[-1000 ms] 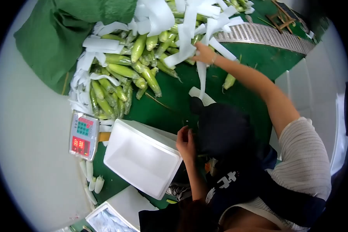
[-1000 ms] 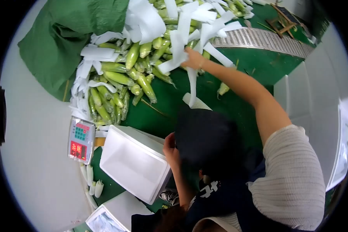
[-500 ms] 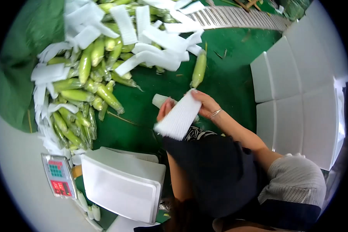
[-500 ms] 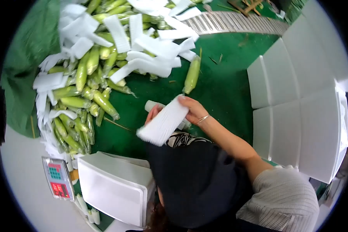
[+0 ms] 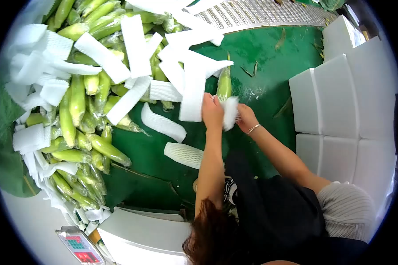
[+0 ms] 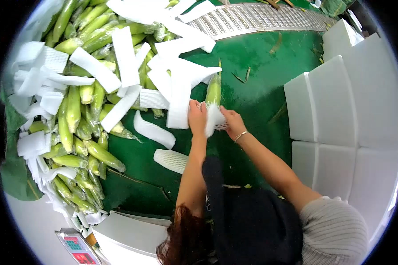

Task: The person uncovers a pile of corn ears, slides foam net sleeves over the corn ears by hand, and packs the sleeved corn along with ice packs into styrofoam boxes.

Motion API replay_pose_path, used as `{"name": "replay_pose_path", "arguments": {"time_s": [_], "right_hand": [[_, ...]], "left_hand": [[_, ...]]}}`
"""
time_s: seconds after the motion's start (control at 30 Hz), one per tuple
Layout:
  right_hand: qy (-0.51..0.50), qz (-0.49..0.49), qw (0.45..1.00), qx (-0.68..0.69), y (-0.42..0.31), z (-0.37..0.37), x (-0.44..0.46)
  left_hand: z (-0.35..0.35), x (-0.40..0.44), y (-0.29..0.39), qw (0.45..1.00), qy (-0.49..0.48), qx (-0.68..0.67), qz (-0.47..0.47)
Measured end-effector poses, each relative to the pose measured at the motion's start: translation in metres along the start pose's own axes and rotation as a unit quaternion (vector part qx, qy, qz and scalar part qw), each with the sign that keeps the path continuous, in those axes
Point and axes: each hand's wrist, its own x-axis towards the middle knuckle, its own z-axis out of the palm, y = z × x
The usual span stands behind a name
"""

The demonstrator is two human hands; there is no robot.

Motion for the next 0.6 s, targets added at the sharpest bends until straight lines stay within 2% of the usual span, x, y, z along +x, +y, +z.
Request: {"name": "replay_pose_path", "arguments": {"time_s": [0.03,0.07,0.1,0.13,0.2,0.23,0.27,0.33,0.4,0.47,0.57,0.6], "right_hand": [[0.065,-0.019,0.993,-0.093,0.010,0.000,0.007],[0.045,-0.056,0.984,-0.163,0.027,-0.009,0.016],[0.026,-0.089,0.969,-0.230,0.049,-0.018,0.020],[0.031,-0.218,0.940,-0.260,0.066,-0.017,0.019],[0.066,-0.213,0.933,-0.281,0.052,-0.007,-0.012],[0.087,-0.218,0.926,-0.295,0.026,0.010,-0.043],[0.111,-0.169,0.906,-0.372,-0.006,0.027,-0.077],[0.052,-0.187,0.881,-0.431,-0.048,0.042,-0.134],[0.024,-0.175,0.866,-0.467,-0.072,0.046,-0.167],[-0.087,-0.186,0.823,-0.530,-0.085,0.050,-0.168],[-0.096,-0.196,0.877,-0.427,-0.065,0.063,-0.133],[-0.076,-0.191,0.878,-0.433,-0.060,0.063,-0.118]], "left_hand": [[0.002,0.004,-0.004,0.985,-0.005,0.168,0.036],[-0.002,-0.003,0.005,0.978,-0.019,0.203,-0.051],[-0.005,-0.006,0.001,0.968,-0.067,0.225,-0.088],[-0.008,-0.012,0.000,0.970,-0.121,0.180,-0.110],[-0.009,-0.024,-0.016,0.966,-0.207,0.081,-0.134],[-0.009,-0.045,-0.019,0.987,-0.162,-0.006,-0.012],[-0.012,-0.064,-0.011,0.979,-0.169,-0.111,-0.027],[-0.017,-0.109,0.011,0.919,-0.175,-0.318,-0.154],[-0.026,-0.145,0.031,0.851,-0.149,-0.444,-0.236],[-0.032,-0.160,0.044,0.817,-0.103,-0.503,-0.262],[-0.040,-0.154,0.045,0.818,-0.003,-0.521,-0.245],[-0.044,-0.148,0.044,0.824,0.033,-0.513,-0.239]]}}
